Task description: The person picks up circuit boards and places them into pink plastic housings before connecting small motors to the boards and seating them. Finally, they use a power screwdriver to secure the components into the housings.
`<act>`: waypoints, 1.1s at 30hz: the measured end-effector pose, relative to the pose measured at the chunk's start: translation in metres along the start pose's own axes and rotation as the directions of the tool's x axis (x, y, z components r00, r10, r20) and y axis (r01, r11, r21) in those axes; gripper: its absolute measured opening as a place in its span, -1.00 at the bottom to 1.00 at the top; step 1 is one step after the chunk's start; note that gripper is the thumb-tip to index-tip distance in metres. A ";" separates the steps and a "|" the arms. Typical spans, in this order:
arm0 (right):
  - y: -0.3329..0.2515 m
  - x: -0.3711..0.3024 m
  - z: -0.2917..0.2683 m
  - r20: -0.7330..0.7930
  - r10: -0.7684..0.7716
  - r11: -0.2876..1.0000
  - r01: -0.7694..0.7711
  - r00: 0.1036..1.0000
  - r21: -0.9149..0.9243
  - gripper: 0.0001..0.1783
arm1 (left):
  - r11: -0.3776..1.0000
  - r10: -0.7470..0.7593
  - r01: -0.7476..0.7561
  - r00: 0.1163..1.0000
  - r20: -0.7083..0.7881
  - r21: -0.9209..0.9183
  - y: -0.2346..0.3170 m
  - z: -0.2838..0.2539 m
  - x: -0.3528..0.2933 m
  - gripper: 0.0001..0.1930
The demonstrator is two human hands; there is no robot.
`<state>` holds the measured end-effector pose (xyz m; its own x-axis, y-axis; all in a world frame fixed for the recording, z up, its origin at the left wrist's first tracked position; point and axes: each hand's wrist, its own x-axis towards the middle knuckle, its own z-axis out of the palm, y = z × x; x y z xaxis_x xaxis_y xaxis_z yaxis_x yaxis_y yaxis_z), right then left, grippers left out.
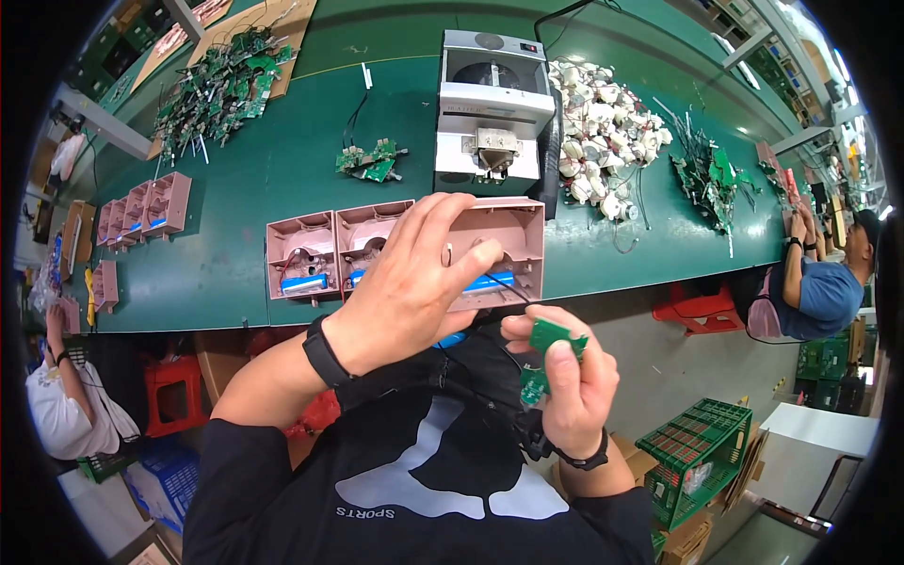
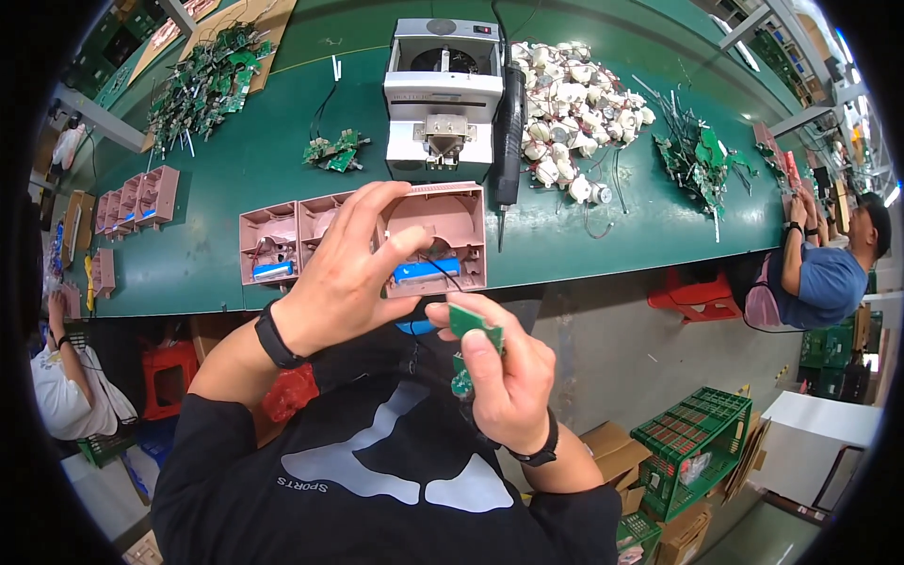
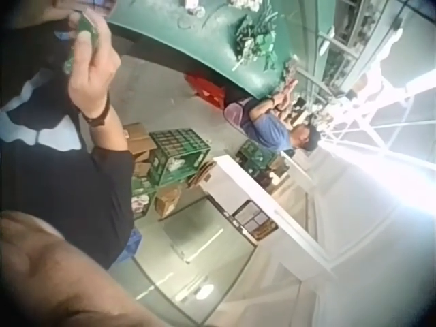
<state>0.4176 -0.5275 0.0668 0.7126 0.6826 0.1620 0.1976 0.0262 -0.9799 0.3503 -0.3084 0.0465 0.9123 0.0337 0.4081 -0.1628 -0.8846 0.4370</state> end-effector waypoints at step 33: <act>0.080 0.041 -0.007 -0.013 -0.214 0.967 0.210 0.977 -0.146 -0.64 | 0.964 0.202 -0.208 0.978 -0.051 -0.167 0.018 -0.028 -0.018 -0.53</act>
<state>0.4676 -0.5027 -0.0040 0.6621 0.6519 0.3695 0.4388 0.0625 -0.8964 0.3202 -0.3117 0.0690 0.8402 -0.1222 0.5283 -0.4093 -0.7820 0.4700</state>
